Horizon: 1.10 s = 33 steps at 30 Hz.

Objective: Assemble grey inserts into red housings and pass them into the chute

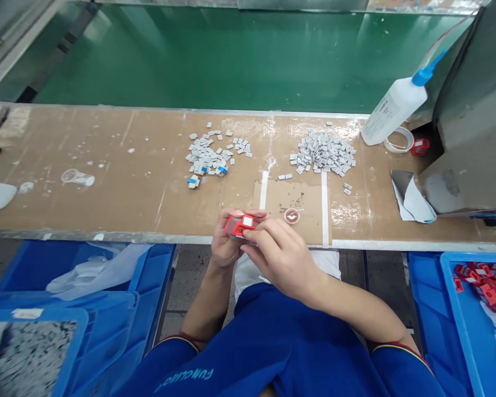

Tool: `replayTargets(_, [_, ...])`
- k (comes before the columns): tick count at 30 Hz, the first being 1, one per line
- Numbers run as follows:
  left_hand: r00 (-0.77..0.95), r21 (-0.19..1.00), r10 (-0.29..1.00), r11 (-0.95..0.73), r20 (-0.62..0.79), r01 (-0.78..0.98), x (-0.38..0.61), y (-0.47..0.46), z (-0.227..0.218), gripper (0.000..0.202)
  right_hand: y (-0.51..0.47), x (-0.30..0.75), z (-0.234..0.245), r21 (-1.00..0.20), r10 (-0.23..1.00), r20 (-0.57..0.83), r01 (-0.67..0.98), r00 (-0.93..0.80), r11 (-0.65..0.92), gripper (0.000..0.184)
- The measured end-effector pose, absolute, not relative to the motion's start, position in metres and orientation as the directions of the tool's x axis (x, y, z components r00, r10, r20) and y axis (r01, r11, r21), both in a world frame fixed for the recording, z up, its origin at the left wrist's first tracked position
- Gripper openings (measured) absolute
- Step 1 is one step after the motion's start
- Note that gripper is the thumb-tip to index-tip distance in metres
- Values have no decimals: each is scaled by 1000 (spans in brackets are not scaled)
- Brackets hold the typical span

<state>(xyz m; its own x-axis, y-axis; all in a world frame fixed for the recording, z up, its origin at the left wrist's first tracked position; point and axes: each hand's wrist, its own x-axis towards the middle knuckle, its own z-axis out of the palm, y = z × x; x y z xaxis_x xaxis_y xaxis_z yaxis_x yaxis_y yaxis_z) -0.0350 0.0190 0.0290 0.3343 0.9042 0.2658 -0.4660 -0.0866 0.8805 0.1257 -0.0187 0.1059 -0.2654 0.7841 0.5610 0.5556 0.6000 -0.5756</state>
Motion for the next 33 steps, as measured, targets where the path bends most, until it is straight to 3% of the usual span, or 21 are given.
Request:
replayTargets(5, [324,849,919,-23,226,-529,-28,20,31,35,-15,125,112,-588,782,573,542,-245,600,12])
replayTargets(11, [291,903,929,-90,228,-419,-34,24,29,47,-17,119,114,-400,771,595,748,-228,529,9])
replayTargets(13, [290,915,923,-131,253,-382,-39,26,32,50,-15,120,112,-391,790,567,769,-232,506,11])
replayTargets(19, [304,948,914,-195,269,-252,-51,30,50,46,-2,129,108,-551,862,427,678,-272,487,18])
replayTargets(27, [314,966,917,-210,248,-150,-60,29,53,40,1,134,101,-684,890,373,570,-264,456,16])
replayTargets(31, [272,959,940,-137,204,-246,-55,25,54,46,-1,132,107,-779,907,341,466,-247,419,5])
replayTargets(33, [196,933,963,-107,183,-343,-48,21,54,46,-4,128,106,-799,913,349,442,-210,407,20])
